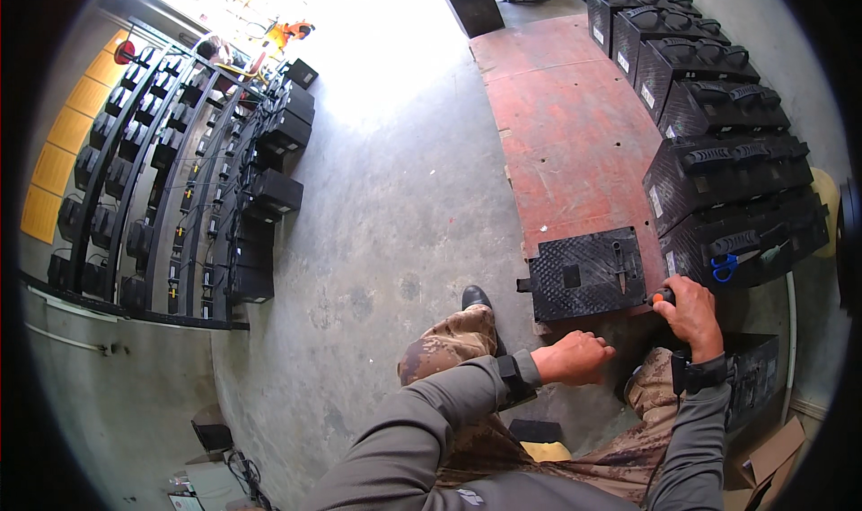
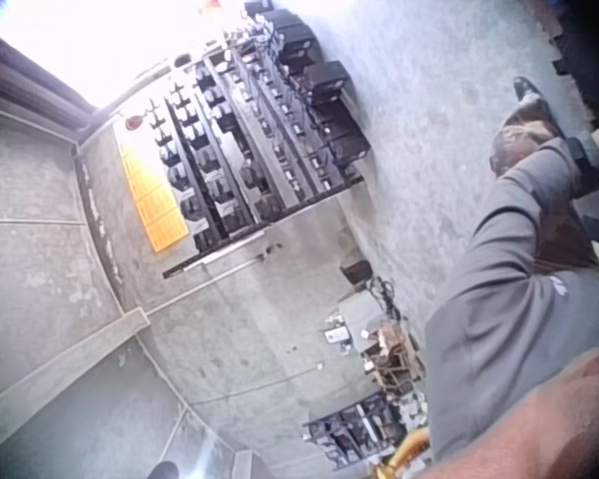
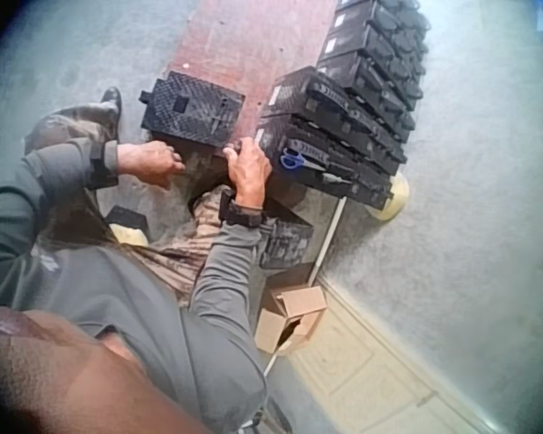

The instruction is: Repairing a battery pack unit using a screwdriver to remove or tighten housing screws.

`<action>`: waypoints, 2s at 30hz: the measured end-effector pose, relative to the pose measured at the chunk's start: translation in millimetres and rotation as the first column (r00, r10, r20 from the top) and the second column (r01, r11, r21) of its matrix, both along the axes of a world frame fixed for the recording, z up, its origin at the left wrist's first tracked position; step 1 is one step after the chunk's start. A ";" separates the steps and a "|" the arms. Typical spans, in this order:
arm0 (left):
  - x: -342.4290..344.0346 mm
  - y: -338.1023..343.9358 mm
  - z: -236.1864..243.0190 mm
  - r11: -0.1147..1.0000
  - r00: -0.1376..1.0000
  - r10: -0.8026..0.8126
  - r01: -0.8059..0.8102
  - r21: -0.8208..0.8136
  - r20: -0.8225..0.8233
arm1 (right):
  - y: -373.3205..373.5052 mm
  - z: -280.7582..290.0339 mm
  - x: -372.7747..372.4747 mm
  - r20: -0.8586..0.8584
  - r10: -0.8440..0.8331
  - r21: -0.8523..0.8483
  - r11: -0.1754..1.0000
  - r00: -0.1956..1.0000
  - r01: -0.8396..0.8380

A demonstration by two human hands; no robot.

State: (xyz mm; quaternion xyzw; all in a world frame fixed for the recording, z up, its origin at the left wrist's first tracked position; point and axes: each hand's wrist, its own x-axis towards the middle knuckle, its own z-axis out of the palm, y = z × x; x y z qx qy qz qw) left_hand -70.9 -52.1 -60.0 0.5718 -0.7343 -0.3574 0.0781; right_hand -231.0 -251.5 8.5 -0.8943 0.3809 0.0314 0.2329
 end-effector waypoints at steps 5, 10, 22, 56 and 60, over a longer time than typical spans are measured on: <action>-0.9 -0.2 -0.3 1.000 1.000 0.007 -0.007 0.005 -0.005 | -0.5 -6.4 -6.9 0.112 0.075 -0.005 0.997 0.991 -0.075; 0.3 -0.2 1.2 1.000 1.000 0.002 -0.002 0.007 -0.004 | -0.9 -1.9 -3.6 0.036 0.052 0.016 0.998 0.998 -0.053; -0.9 -0.8 1.4 1.000 1.000 0.008 -0.008 -0.004 0.001 | 3.8 -1.2 -0.8 -0.009 0.078 0.021 0.997 0.997 -0.078; 2.2 0.2 10.1 1.000 1.000 0.008 -0.007 0.006 -0.016 | 1.4 -13.1 3.4 -0.134 0.077 -0.033 0.996 0.988 -0.082; 2.5 0.5 6.8 1.000 1.000 0.001 -0.001 -0.005 -0.024 | 0.6 -11.9 7.0 -0.170 0.015 -0.049 0.999 0.985 -0.024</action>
